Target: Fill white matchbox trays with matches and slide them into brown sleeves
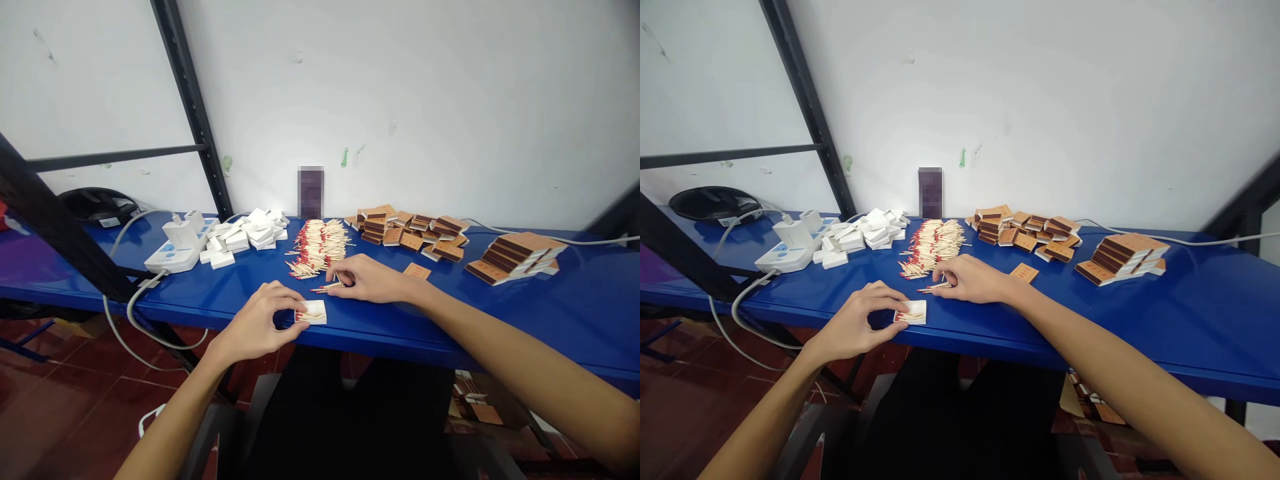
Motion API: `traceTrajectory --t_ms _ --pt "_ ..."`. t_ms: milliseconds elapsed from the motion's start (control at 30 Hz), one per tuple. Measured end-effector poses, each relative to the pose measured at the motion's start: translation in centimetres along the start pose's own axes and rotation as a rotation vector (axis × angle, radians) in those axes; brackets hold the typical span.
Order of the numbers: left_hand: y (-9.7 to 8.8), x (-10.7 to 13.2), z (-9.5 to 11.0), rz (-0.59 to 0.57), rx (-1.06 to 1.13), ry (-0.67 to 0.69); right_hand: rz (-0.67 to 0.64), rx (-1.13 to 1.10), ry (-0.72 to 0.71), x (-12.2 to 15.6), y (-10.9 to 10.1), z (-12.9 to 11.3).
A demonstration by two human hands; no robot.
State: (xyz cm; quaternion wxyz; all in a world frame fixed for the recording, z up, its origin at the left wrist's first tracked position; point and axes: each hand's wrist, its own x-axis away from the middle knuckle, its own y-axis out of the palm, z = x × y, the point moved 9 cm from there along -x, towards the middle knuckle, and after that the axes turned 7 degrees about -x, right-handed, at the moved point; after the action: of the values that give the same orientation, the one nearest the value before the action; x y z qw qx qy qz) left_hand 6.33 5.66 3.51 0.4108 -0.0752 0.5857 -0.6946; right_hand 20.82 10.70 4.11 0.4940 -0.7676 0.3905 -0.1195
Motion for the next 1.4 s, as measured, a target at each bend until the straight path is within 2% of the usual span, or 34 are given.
traceTrajectory --t_ms 167,467,833,967,1167,1400 --pt "0.0 0.0 -0.1 0.002 -0.010 -0.006 -0.008 0.122 -0.004 0.3 -0.4 0.1" --pt "0.0 0.0 0.1 0.000 -0.016 -0.009 0.000 0.098 -0.019 0.1 0.4 -0.4" --pt "-0.1 0.0 0.2 0.020 -0.008 0.020 0.062 0.141 -0.028 0.1 0.0 -0.2" --pt "-0.1 0.0 0.2 0.020 -0.009 0.020 0.093 0.111 -0.125 0.2 0.2 -1.5" --pt "0.0 0.0 0.2 -0.001 -0.015 -0.004 0.029 0.129 -0.180 0.2 1.5 -1.8" --pt "0.0 0.0 0.2 -0.006 -0.016 -0.003 0.033 0.105 -0.164 0.3 1.3 -2.1"
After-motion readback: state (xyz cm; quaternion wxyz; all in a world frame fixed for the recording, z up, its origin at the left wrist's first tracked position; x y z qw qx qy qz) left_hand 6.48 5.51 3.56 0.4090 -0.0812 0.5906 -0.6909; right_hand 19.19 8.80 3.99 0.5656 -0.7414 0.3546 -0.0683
